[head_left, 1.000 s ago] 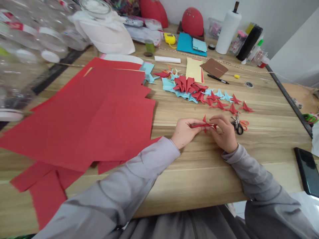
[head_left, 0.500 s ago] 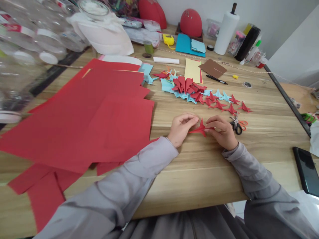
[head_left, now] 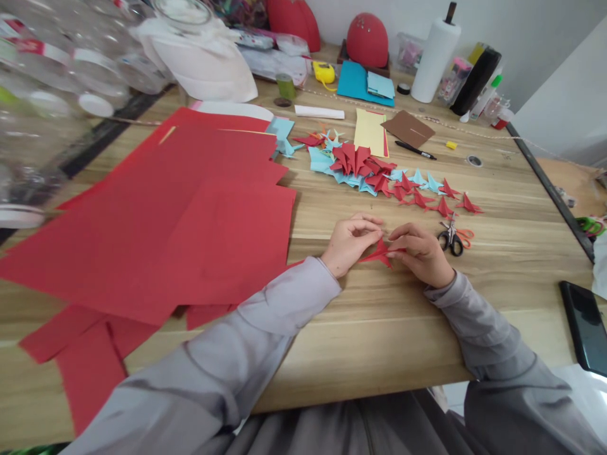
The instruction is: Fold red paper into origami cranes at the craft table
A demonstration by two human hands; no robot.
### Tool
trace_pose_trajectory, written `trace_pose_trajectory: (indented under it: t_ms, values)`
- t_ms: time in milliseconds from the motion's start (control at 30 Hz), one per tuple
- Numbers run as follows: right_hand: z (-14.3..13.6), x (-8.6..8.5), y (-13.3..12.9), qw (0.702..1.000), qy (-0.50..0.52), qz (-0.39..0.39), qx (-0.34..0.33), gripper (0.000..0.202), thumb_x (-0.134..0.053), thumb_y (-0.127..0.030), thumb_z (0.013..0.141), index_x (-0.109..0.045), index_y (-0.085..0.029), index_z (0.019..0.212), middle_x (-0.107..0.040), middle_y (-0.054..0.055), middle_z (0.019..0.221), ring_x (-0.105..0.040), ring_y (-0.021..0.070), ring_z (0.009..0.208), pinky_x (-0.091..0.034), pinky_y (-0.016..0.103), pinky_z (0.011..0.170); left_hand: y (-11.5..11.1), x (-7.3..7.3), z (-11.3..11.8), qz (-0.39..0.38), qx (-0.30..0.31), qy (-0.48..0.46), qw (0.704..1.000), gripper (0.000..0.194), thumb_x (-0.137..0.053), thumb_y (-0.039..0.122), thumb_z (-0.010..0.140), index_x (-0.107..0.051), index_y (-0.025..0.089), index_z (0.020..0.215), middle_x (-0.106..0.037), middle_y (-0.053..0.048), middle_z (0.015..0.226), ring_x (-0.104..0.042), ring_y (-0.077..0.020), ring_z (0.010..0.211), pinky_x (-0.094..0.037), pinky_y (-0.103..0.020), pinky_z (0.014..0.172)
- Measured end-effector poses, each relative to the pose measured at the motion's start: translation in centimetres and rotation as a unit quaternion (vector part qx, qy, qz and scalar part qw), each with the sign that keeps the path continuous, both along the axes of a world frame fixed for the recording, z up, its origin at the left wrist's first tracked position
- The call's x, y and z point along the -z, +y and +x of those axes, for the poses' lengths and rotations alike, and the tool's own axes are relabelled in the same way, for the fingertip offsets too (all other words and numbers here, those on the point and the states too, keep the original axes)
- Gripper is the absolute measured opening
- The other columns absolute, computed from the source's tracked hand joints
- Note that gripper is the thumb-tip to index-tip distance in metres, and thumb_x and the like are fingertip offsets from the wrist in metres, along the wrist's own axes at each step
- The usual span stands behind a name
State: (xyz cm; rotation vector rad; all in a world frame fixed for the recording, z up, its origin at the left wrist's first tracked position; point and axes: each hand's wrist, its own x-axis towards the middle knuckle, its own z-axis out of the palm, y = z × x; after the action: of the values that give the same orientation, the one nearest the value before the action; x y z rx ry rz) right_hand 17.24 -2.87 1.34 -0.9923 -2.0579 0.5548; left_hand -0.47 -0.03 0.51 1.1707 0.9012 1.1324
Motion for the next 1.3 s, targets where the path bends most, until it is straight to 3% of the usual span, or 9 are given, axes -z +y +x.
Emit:
trace_pose_trajectory:
  t_ms: [267, 433, 533, 767, 933, 1067, 1167, 1300]
  values:
    - [-0.12, -0.05, -0.05, 1.000, 0.010, 0.014, -0.025, 0.005, -0.063, -0.025, 0.083, -0.067, -0.022, 0.081, -0.063, 0.006, 0.090, -0.063, 0.0159, 0.083, -0.053, 0.031, 0.074, 0.02, 0.06, 0.04, 0.012, 0.002, -0.006, 1.000, 0.006, -0.068, 0.021, 0.065, -0.072, 0.018, 0.061, -0.066, -0.007, 0.094, -0.059, -0.0188, 0.092, -0.044, -0.031, 0.083]
    - [-0.15, -0.16, -0.11, 0.999, 0.003, 0.032, -0.022, 0.002, -0.065, -0.022, 0.082, -0.067, -0.021, 0.081, -0.062, 0.006, 0.089, -0.062, 0.0152, 0.082, -0.052, 0.030, 0.073, 0.32, 0.28, 0.32, -0.077, -0.021, -0.090, 0.993, 0.011, -0.073, 0.027, 0.062, -0.073, 0.016, 0.063, -0.065, -0.006, 0.101, -0.058, -0.0105, 0.070, -0.047, -0.025, 0.064]
    - [-0.11, -0.20, -0.08, 0.999, 0.001, 0.054, -0.005, 0.002, -0.065, -0.020, 0.081, -0.067, -0.021, 0.081, -0.062, 0.006, 0.089, -0.062, 0.0146, 0.081, -0.052, 0.029, 0.072, 0.53, 0.39, 0.43, -0.115, -0.028, -0.148, 0.982, 0.015, -0.076, 0.028, 0.059, -0.072, 0.016, 0.065, -0.066, -0.005, 0.097, -0.059, -0.0099, 0.067, -0.048, -0.023, 0.059]
    - [0.07, -0.07, 0.01, 0.997, 0.002, 0.076, 0.003, 0.001, -0.066, -0.020, 0.080, -0.067, -0.020, 0.081, -0.063, 0.006, 0.088, -0.062, 0.0146, 0.080, -0.053, 0.029, 0.071, 0.35, 0.39, 0.19, -0.089, -0.001, -0.142, 0.986, 0.014, -0.074, 0.024, 0.061, -0.075, 0.019, 0.074, -0.066, -0.005, 0.106, -0.061, -0.0118, 0.076, -0.049, -0.022, 0.062]
    - [0.06, -0.01, -0.05, 0.999, 0.015, 0.036, -0.034, 0.002, -0.066, -0.020, 0.081, -0.067, -0.020, 0.082, -0.063, 0.006, 0.089, -0.063, 0.0149, 0.081, -0.053, 0.029, 0.072, 0.14, 0.22, -0.06, -0.065, 0.018, -0.153, 0.986, 0.011, -0.062, 0.016, 0.061, -0.074, 0.016, 0.062, -0.071, -0.007, 0.092, -0.061, -0.0165, 0.082, -0.048, -0.024, 0.066]
    - [0.01, -0.10, -0.09, 0.999, 0.016, 0.035, -0.037, 0.002, -0.067, -0.019, 0.080, -0.068, -0.019, 0.081, -0.063, 0.007, 0.088, -0.063, 0.0148, 0.081, -0.053, 0.029, 0.071, 0.10, 0.11, -0.09, -0.067, 0.020, -0.177, 0.982, 0.014, -0.057, 0.014, 0.059, -0.070, 0.015, 0.055, -0.071, -0.007, 0.085, -0.061, -0.0156, 0.076, -0.048, -0.025, 0.066]
    - [0.01, -0.26, -0.17, 0.998, 0.020, 0.053, -0.006, 0.003, -0.068, -0.019, 0.079, -0.068, -0.020, 0.081, -0.064, 0.006, 0.086, -0.063, 0.0143, 0.078, -0.053, 0.028, 0.070, 0.29, 0.19, -0.05, -0.086, 0.000, -0.201, 0.976, 0.011, -0.058, 0.015, 0.058, -0.068, 0.014, 0.054, -0.070, -0.007, 0.082, -0.060, -0.0152, 0.074, -0.049, -0.026, 0.064]
    - [0.06, -0.31, -0.19, 0.990, 0.048, 0.093, 0.100, 0.004, -0.068, -0.017, 0.078, -0.067, -0.020, 0.080, -0.065, 0.004, 0.082, -0.062, 0.0144, 0.076, -0.052, 0.029, 0.069, 0.71, 0.50, 0.03, -0.131, -0.043, -0.237, 0.962, 0.009, -0.055, 0.017, 0.061, -0.064, 0.014, 0.062, -0.067, -0.003, 0.076, -0.060, -0.0132, 0.068, -0.049, -0.026, 0.062]
